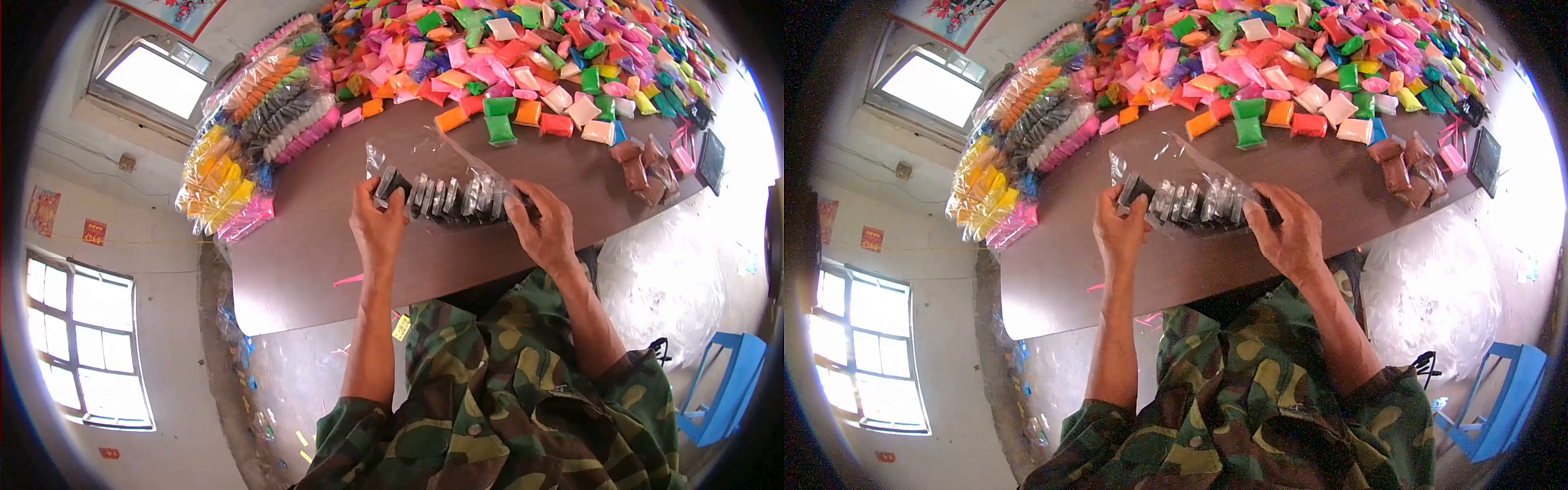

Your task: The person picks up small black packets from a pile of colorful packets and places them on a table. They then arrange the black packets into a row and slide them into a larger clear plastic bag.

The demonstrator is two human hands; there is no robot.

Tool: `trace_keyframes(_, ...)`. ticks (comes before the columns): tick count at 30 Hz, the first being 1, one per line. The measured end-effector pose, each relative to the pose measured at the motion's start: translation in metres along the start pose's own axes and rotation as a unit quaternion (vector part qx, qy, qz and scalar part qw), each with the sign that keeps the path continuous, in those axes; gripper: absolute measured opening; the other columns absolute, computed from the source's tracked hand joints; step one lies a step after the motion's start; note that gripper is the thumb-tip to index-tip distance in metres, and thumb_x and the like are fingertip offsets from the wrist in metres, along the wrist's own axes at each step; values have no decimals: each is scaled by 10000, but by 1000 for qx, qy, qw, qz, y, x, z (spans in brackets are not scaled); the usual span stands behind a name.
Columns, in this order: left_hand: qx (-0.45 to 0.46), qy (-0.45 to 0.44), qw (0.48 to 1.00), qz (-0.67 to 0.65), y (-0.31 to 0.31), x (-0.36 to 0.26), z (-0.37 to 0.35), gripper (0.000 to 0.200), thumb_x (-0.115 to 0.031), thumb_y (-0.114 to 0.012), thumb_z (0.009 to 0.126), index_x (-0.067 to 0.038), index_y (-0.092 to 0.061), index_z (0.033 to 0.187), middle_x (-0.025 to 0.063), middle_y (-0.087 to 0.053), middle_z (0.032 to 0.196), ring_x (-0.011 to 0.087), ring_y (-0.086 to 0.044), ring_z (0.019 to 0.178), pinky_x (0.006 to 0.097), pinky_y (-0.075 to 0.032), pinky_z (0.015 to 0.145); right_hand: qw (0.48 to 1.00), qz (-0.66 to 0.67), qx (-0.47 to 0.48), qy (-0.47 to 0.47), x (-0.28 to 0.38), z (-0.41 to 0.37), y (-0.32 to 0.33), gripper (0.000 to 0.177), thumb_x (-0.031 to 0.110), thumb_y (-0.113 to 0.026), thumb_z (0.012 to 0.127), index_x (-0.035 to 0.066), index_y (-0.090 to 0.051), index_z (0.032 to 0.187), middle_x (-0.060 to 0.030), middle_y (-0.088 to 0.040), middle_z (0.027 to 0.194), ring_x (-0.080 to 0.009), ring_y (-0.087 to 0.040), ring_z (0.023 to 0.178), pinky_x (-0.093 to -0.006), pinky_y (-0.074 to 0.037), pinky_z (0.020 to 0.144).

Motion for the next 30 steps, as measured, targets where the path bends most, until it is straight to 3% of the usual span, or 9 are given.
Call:
trace_keyframes(5,-30,-184,955,231,-2,5,-4,396,-192,-790,909,-64,-644,1254,217,-766,981,423,-754,860,519,-573,777,1000,2,-5,4,1,0,-1,364,270,-732,985,-2,-731,1226,-218,-752,1133,-400,-736,1042,-446,-577,911)
trace_keyframes(8,-7,-191,959,207,2,2,-4,399,-218,-781,918,-84,-637,1265,222,-770,1015,477,-730,928,561,-559,811,1000,2,-3,0,1,1,0,365,268,-732,984,-1,-731,1230,-221,-753,1141,-398,-737,1051,-442,-576,921)
trace_keyframes(11,3,-168,966,197,5,-7,-9,410,-217,-779,923,-91,-617,1278,210,-772,1026,463,-736,932,556,-559,814,1000,1,-1,-3,1,-1,0,365,263,-734,982,-2,-731,1233,-224,-754,1147,-398,-738,1061,-440,-575,932)
trace_keyframes(14,33,-149,942,298,2,4,-8,404,-218,-772,929,-93,-606,1276,213,-771,1025,462,-737,937,563,-558,808,1000,2,0,-5,2,0,0,363,259,-735,981,-3,-732,1232,-226,-757,1147,-397,-738,1068,-441,-574,940)
trace_keyframes(20,27,-159,938,307,-3,10,-12,411,-232,-738,976,-108,-544,1317,223,-764,1034,468,-737,926,577,-559,772,1000,-1,0,-2,2,0,0,364,272,-729,988,-1,-736,1228,-223,-761,1143,-396,-740,1065,-439,-575,938)
trace_keyframes(26,72,-114,928,346,2,10,-17,508,-172,-750,964,-105,-496,1398,233,-751,1146,492,-730,974,584,-558,808,1000,7,12,-26,1,0,1,367,283,-714,999,-1,-736,1230,-215,-759,1151,-392,-739,1061,-436,-579,924)
trace_keyframes(30,22,-178,946,269,8,-2,-26,511,-139,-767,947,-63,-549,1402,243,-736,1188,453,-747,937,534,-582,812,1000,-5,5,-6,-2,-1,0,365,273,-713,995,-4,-735,1232,-212,-758,1144,-385,-741,1051,-429,-581,910)
Point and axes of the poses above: each hand's wrist, its own z-axis towards the middle knuckle, its own y-axis out of the back of the hand, x = y × z, the point moved 3 cm from there along z, towards the middle knuckle
